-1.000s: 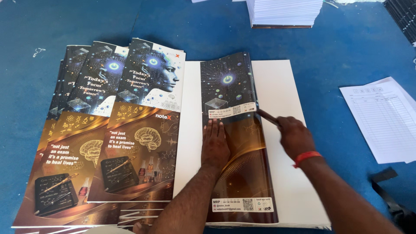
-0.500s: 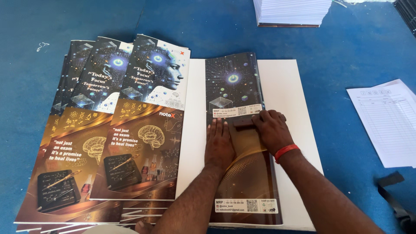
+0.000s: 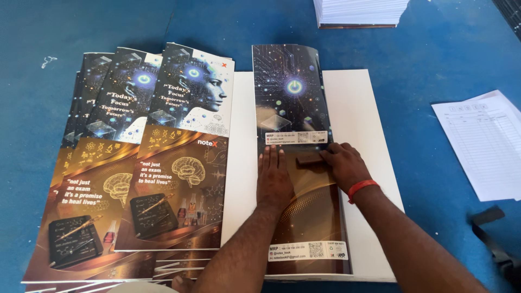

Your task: The person inserts a printed cover into a blank book block, presses the spine with a wooden tool, and stacks the finished books. The person repeats this process for multiple units, then fans the stack to align the edges before placing it aside.

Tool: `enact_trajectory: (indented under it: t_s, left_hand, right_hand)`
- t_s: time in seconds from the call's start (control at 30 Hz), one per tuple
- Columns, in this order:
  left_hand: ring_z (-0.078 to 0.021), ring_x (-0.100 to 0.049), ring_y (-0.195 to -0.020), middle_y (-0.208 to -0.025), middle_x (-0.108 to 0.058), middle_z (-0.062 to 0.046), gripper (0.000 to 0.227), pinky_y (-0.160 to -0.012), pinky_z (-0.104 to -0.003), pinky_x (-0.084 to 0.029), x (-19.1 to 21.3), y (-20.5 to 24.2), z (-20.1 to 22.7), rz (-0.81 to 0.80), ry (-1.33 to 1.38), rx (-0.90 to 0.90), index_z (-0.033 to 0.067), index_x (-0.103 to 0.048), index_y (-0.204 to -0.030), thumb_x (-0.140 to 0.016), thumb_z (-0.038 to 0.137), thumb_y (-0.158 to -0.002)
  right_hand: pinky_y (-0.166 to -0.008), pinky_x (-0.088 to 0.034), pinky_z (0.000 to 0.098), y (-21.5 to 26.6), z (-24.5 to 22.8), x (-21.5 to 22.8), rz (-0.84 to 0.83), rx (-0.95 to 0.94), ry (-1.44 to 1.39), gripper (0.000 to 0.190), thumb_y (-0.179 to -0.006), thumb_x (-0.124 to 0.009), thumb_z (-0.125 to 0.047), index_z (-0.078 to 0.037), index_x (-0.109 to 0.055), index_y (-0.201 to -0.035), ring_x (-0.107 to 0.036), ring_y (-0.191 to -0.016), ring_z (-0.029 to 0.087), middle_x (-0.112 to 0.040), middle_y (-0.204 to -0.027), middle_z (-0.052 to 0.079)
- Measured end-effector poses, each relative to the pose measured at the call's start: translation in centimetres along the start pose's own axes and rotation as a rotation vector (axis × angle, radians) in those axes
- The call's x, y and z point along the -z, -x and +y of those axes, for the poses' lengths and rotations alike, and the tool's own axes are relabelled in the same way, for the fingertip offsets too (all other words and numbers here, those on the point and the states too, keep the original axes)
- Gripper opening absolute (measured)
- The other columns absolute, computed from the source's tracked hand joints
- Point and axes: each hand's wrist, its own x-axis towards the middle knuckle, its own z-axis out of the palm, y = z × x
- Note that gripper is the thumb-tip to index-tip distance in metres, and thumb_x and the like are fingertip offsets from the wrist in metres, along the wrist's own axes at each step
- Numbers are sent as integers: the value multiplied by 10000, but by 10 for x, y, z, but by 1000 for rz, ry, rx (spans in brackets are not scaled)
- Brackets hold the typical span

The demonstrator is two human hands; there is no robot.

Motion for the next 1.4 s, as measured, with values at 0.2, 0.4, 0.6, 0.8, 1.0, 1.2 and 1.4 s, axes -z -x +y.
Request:
enact_trajectory:
  t_s: [0.2,0.4,0.6,0.8,1.0,1.2,1.4]
  left_hand:
    - [-420,-261,-1509,-1578,-337,-302,642,-1253,-498,-174,-3,-1,-1,12,-24,-7,-101,-414,-1466,-546,55,-857]
    - [-427,-258,-1514,-1582,-331,-301,637,-1256,-503,-176,-7,-1,-1,23,-15,3,-99,-413,-1468,-538,54,-862]
    - [-429,-261,-1508,-1585,-317,-309,663,-1249,-506,-175,-10,-2,-2,7,-92,-19,-98,-409,-1472,-526,41,-833]
    - [-421,-254,-1514,-1590,-316,-292,672,-1262,-500,-170,-8,-1,-2,-17,-64,3,-91,-407,-1479,-525,65,-836]
    - [-404,-245,-1516,-1601,-309,-276,662,-1258,-487,-158,-12,-4,-3,-44,-91,10,-89,-401,-1481,-508,84,-851]
    - [-408,-243,-1524,-1608,-308,-278,652,-1263,-491,-159,-15,-3,-6,-12,-80,-10,-92,-404,-1486,-502,96,-870]
    - [-421,-254,-1521,-1597,-324,-297,651,-1265,-505,-160,-15,-2,-5,11,-63,-21,-107,-418,-1477,-513,93,-865]
  right_hand:
    - [-1057,-468,382,22,-5,8,-41,-70,-44,363,-936,-559,-88,-154,-731,-1249,-586,-1166,263,-670,-1200,43]
    - [-1072,-461,378,43,-10,13,-35,-60,-41,403,-870,-579,-49,-123,-724,-1238,-586,-1170,267,-667,-1221,42]
    - [-1064,-437,403,58,-15,11,-41,-92,-17,363,-904,-570,-7,-111,-725,-1215,-569,-1182,280,-646,-1253,68]
    - [-1121,-447,352,79,-24,27,-177,-168,-43,470,-867,-515,97,-130,-717,-1226,-571,-1218,234,-659,-1242,16]
    - [-1104,-453,353,96,-23,27,-172,-154,-24,501,-859,-524,96,-129,-696,-1272,-562,-1223,239,-648,-1248,30]
    - [-1111,-441,352,107,-24,26,-228,-154,7,515,-864,-516,85,-135,-676,-1301,-556,-1220,242,-639,-1269,31]
    - [-1108,-452,354,124,-33,30,-266,-158,2,458,-915,-500,42,-142,-688,-1290,-564,-1204,242,-636,-1281,35]
